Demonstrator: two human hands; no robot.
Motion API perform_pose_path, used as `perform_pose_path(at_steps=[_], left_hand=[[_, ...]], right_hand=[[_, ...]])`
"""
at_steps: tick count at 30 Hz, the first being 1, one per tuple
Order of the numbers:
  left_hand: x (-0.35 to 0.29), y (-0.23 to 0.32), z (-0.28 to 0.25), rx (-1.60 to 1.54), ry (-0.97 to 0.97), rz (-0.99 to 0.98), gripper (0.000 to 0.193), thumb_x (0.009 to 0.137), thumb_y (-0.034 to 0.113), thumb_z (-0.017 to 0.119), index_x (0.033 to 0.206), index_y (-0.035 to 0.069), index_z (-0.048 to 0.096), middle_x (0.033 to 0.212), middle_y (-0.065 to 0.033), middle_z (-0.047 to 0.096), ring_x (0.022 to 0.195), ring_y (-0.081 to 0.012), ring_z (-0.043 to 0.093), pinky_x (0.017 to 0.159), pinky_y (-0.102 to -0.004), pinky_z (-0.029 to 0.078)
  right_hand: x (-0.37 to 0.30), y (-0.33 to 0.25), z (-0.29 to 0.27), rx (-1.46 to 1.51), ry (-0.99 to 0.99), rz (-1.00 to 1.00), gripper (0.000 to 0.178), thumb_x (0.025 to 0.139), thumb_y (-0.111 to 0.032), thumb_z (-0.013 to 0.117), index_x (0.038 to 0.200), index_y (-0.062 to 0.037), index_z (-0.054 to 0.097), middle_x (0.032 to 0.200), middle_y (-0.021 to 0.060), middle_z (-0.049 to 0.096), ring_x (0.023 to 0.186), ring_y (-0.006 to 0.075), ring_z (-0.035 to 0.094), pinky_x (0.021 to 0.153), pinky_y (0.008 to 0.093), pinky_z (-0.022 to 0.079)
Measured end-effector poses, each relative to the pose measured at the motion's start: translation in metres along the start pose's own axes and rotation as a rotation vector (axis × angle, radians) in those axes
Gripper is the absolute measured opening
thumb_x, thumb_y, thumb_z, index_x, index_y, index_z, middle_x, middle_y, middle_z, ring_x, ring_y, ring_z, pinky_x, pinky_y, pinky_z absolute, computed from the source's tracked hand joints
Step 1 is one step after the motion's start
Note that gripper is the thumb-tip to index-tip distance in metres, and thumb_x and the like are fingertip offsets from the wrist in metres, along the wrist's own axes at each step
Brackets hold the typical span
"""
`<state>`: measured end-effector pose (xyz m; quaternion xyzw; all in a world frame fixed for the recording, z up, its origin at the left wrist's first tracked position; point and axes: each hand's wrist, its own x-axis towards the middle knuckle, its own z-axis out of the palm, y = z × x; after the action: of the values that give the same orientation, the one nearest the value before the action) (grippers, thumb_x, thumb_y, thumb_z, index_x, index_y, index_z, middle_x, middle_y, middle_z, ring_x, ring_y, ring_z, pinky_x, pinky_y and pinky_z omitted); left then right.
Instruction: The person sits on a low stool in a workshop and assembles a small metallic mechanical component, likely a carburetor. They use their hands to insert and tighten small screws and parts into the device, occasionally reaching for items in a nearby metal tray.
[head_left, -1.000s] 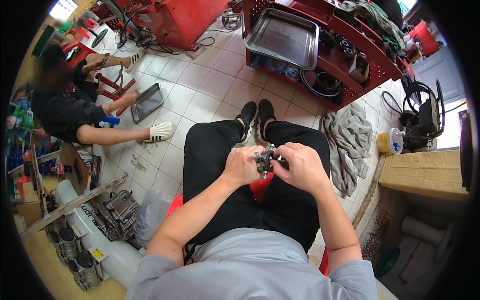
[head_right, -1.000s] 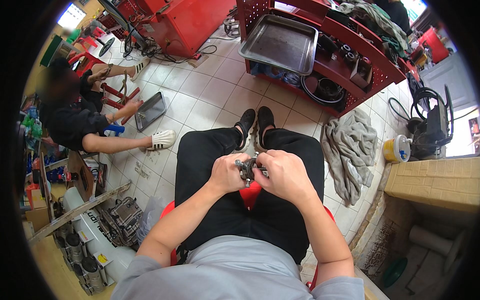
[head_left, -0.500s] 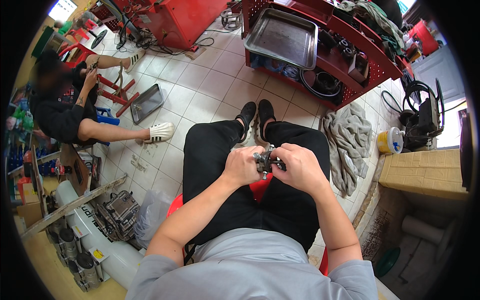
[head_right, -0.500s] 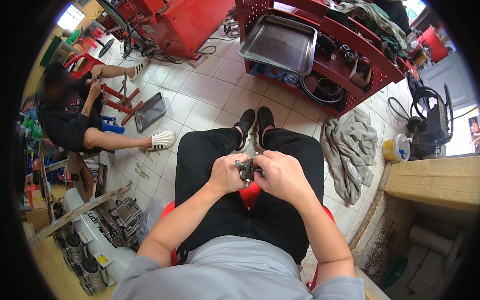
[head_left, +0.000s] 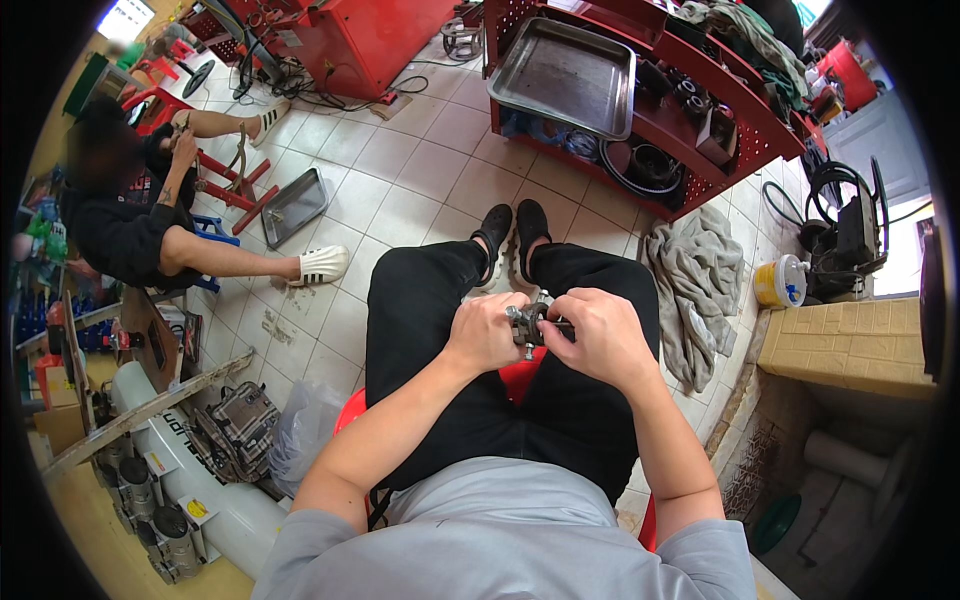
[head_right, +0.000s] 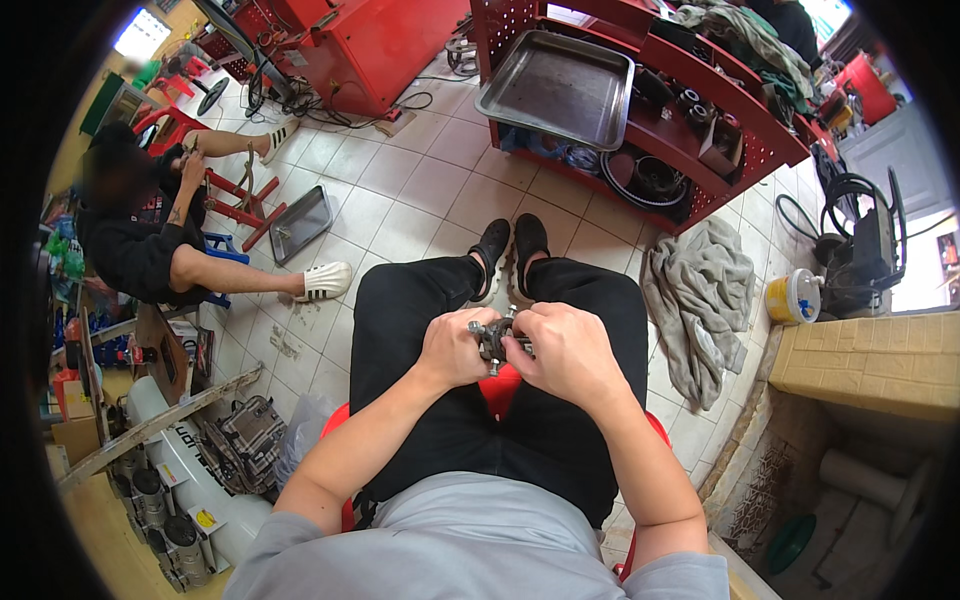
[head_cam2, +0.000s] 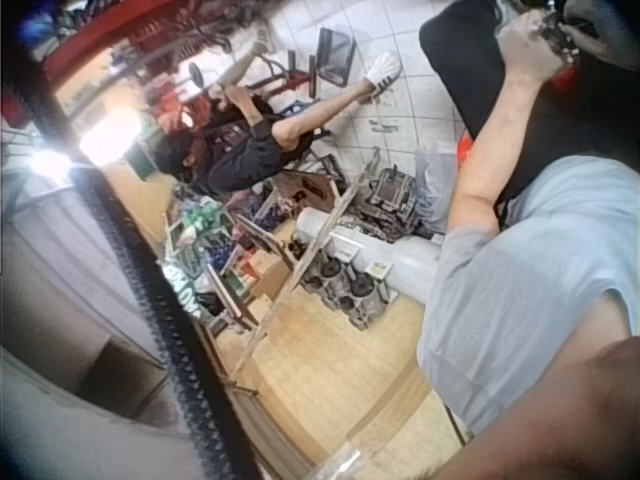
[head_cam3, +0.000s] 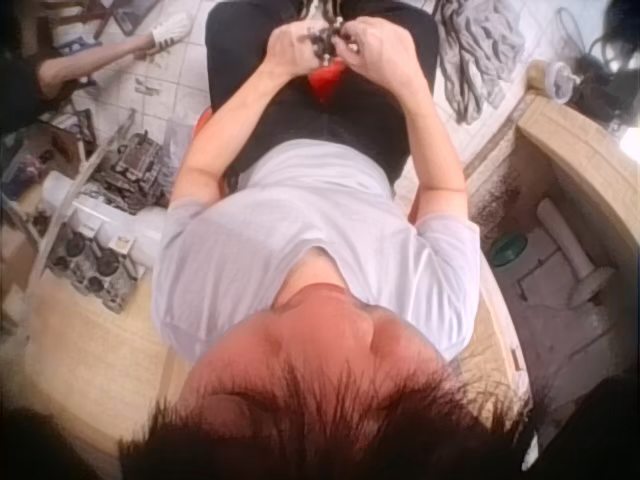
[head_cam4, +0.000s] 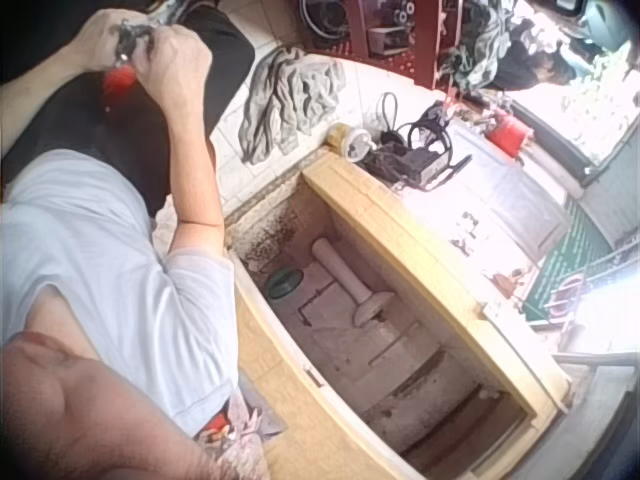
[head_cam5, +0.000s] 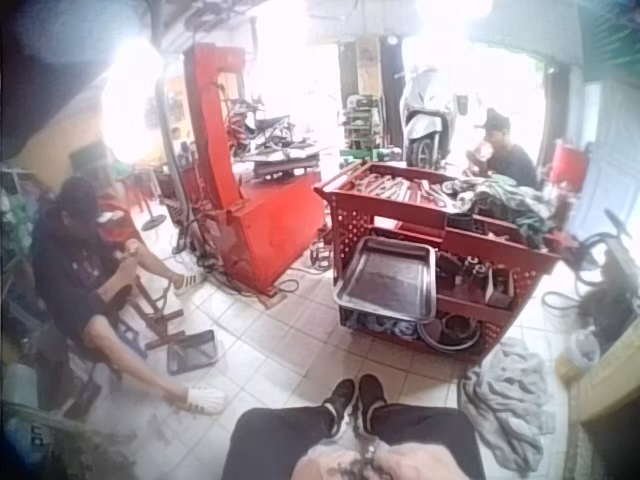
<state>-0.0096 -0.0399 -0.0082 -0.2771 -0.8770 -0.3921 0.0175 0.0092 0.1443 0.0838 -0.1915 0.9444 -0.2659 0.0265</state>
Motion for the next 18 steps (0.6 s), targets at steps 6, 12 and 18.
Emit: perform_pose_path(at_steps=[6, 12, 18], left_hand=[[0.0005, 0.0, 0.0, 0.012, -0.002, 0.01, 0.029, 0.062, 0.018, 0.075, 0.081, 0.007, 0.055, 0.073, -0.012, 0.063, 0.07, -0.0339, 0.065, 0.061, -0.0428, 0.051], [-0.0001, 0.0, -0.0002, 0.005, 0.0, 0.011, 0.029, 0.062, 0.017, 0.074, 0.082, 0.007, 0.057, 0.074, -0.0119, 0.063, 0.07, -0.0341, 0.065, 0.061, -0.0428, 0.051], [-0.0001, 0.0, -0.0001, 0.009, 0.012, 0.01, 0.03, 0.059, 0.016, 0.075, 0.082, 0.008, 0.057, 0.074, -0.0115, 0.064, 0.07, -0.0336, 0.065, 0.062, -0.0422, 0.051]], right_hand=[[0.0003, 0.0019, 0.0039, 0.028, 0.031, -0.048, 0.014, 0.075, -0.016, 0.07, 0.08, -0.0038, 0.067, 0.072, 0.0097, 0.063, 0.073, 0.0287, 0.065, 0.065, 0.0397, 0.052], [0.0005, -0.0005, 0.0004, 0.034, 0.022, -0.021, 0.014, 0.074, -0.016, 0.07, 0.08, -0.0038, 0.068, 0.072, 0.0098, 0.063, 0.074, 0.0288, 0.065, 0.065, 0.0396, 0.053], [0.0, -0.0021, 0.0054, 0.03, 0.02, 0.002, 0.014, 0.073, -0.016, 0.07, 0.08, -0.0036, 0.068, 0.071, 0.0099, 0.063, 0.073, 0.0289, 0.065, 0.065, 0.0395, 0.052]])
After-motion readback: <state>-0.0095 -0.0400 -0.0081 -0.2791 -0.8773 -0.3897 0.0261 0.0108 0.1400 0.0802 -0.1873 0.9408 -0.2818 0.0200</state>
